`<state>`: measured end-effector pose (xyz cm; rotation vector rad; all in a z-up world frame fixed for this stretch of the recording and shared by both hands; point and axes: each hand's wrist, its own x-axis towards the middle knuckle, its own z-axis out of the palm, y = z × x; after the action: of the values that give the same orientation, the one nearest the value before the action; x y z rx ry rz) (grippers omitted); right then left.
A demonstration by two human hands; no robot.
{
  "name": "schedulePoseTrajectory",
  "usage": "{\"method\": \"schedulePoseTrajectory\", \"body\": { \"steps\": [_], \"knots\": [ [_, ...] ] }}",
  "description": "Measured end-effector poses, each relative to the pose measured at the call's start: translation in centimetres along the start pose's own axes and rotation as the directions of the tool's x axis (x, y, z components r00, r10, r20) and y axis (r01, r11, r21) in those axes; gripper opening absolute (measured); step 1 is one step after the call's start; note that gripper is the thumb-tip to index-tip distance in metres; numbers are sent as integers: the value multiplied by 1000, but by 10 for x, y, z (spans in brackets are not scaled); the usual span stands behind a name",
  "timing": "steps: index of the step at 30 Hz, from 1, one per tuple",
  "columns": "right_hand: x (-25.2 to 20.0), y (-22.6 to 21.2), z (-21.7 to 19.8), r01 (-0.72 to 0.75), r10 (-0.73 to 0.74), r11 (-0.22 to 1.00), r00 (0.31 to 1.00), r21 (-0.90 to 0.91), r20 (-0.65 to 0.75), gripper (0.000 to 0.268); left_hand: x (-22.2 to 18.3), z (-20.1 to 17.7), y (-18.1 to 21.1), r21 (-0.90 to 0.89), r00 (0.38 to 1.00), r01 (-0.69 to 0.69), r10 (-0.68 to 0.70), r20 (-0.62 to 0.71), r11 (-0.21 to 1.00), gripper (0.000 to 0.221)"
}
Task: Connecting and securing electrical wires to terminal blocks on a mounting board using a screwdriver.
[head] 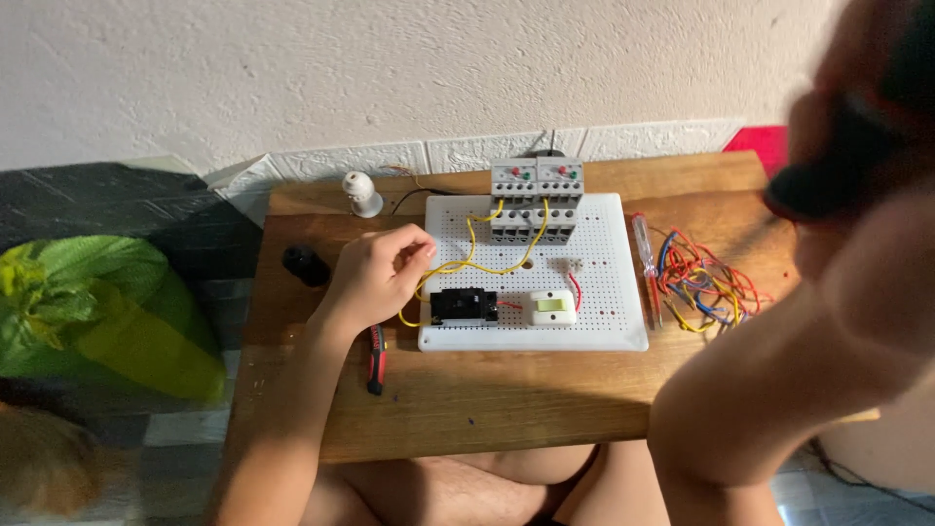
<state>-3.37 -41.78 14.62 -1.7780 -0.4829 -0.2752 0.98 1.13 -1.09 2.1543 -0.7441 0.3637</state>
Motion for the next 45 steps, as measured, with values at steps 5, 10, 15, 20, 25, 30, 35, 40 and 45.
{"method": "schedulePoseTrajectory", "body": {
  "steps": [5,10,15,20,25,30,35,40,45],
  "knots": [
    [-35,27,-20,-288,269,906,958,-311,-104,21,-3,7,-20,-49,990,-139,140,29,989,13],
    [-58,-64,104,-108,-3,764,985,-636,-171,13,-6,-10,2,-15,994,-97,96,-45,995,4],
    [-68,-53,106,-35,-9,620,999,-784,-52,60,-8,-11,-5,-4,993,-118,118,-31,993,6],
    [-77,-17,83,-103,175,368,984,-924,-40,51,-9,-12,-1,-6,989,-140,139,-52,990,6],
    [-83,29,63,-225,428,306,900,-925,-78,47,-12,-10,-5,-4,990,-132,132,-54,991,5],
    [-92,54,63,-331,538,211,825,-920,-174,45,-12,-9,-8,-9,992,-115,115,-53,993,5],
    [-99,60,63,-382,579,123,777,-916,-246,41,-11,-8,-9,2,989,-135,135,-57,991,6],
    [-105,63,56,-388,536,189,810,-902,-237,38,-11,-9,-7,11,992,-122,122,-38,992,6],
    [-105,58,45,-355,459,246,862,-902,-214,31,-12,-6,-9,14,990,-130,130,-46,991,5]
  ]
}}
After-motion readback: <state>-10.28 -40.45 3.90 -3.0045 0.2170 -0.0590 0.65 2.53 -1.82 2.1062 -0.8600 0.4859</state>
